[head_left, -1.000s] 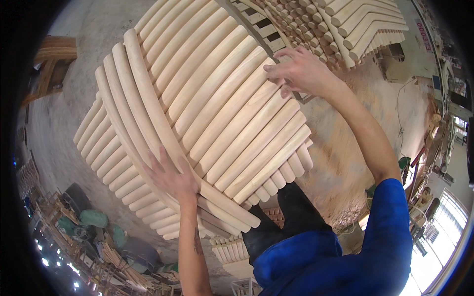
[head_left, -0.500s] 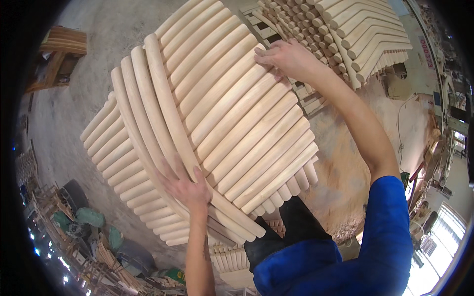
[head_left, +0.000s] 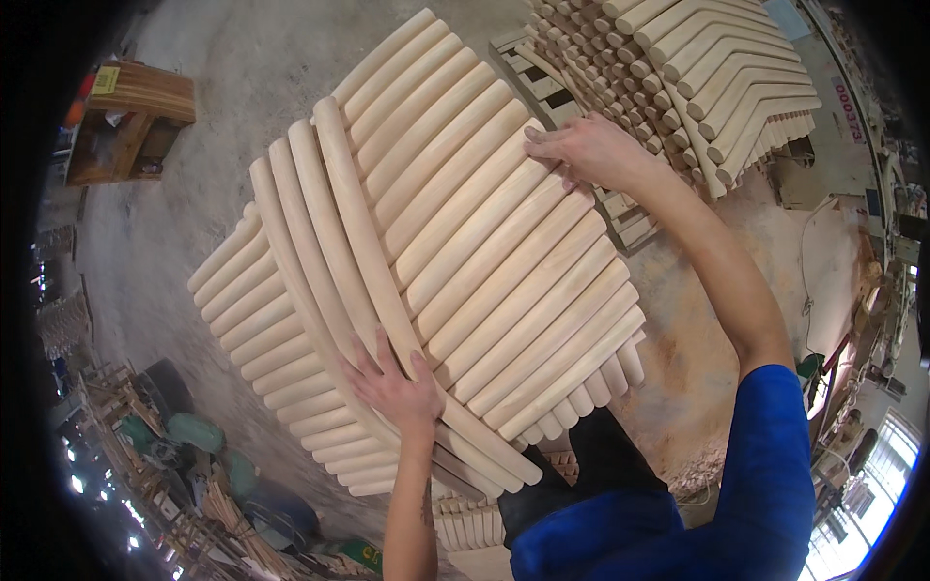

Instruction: The person repeatedly picks up curved wooden parts from a machine jig, carries them to a nearby pile, and stacks them in neat rows. The person handles the parts by hand, moving them from the machine to the stack and back again.

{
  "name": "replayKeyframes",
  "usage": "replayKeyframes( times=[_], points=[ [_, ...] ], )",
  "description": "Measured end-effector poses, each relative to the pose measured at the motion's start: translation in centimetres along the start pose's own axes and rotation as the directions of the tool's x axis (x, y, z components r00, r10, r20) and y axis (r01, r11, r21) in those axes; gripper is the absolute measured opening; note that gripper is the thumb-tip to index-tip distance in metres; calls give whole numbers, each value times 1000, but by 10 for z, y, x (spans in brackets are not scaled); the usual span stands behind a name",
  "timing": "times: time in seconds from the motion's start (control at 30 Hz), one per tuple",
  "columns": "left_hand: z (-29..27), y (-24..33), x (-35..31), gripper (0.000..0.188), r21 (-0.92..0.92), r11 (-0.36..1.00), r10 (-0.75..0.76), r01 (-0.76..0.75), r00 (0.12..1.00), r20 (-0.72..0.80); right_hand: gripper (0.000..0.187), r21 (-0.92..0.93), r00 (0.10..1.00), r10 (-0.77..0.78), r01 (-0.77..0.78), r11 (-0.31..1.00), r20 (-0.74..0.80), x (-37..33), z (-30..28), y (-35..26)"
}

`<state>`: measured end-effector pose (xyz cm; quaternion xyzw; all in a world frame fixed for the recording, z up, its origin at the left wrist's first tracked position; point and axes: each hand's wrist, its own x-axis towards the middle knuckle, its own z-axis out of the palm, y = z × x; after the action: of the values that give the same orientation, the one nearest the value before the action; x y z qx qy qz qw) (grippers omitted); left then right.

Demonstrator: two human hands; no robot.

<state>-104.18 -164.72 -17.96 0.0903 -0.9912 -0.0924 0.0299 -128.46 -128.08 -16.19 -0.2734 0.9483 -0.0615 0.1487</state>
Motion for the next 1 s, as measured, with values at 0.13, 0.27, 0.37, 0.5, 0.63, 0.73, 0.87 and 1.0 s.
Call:
replayKeyframes(
  times=[0.13,0.27,0.37,0.5,0.63,0.73,0.87,1.0],
  points=[
    [-3,-2,-2,64,0,1000,-23,23,999,24,47,-117,990,27,-11,993,137,38,-35,-8],
    [-2,3,2,64,-28,1000,1,0,1000,23,38,-106,961,-93,67,992,-261,78,-40,7],
    [-2,-4,-1,64,-2,1000,11,-11,1000,7,38,84,996,89,-88,993,-9,104,-40,-6],
    [-4,0,0,64,-5,1000,-2,3,999,44,31,373,969,244,-234,898,21,103,-20,0],
    [-2,-1,0,64,3,1000,2,-2,1000,26,44,33,997,82,-81,996,-14,101,-26,2],
    [0,-1,-2,65,0,1000,-7,7,999,31,44,-31,998,52,-53,998,-41,99,-29,1],
    [-1,-1,-2,65,16,1000,-26,25,998,54,44,85,995,95,-94,992,-10,94,-35,-3],
    [-2,-3,-3,64,3,1000,-22,22,999,28,42,70,993,116,-118,991,30,97,-39,-12]
  ],
)
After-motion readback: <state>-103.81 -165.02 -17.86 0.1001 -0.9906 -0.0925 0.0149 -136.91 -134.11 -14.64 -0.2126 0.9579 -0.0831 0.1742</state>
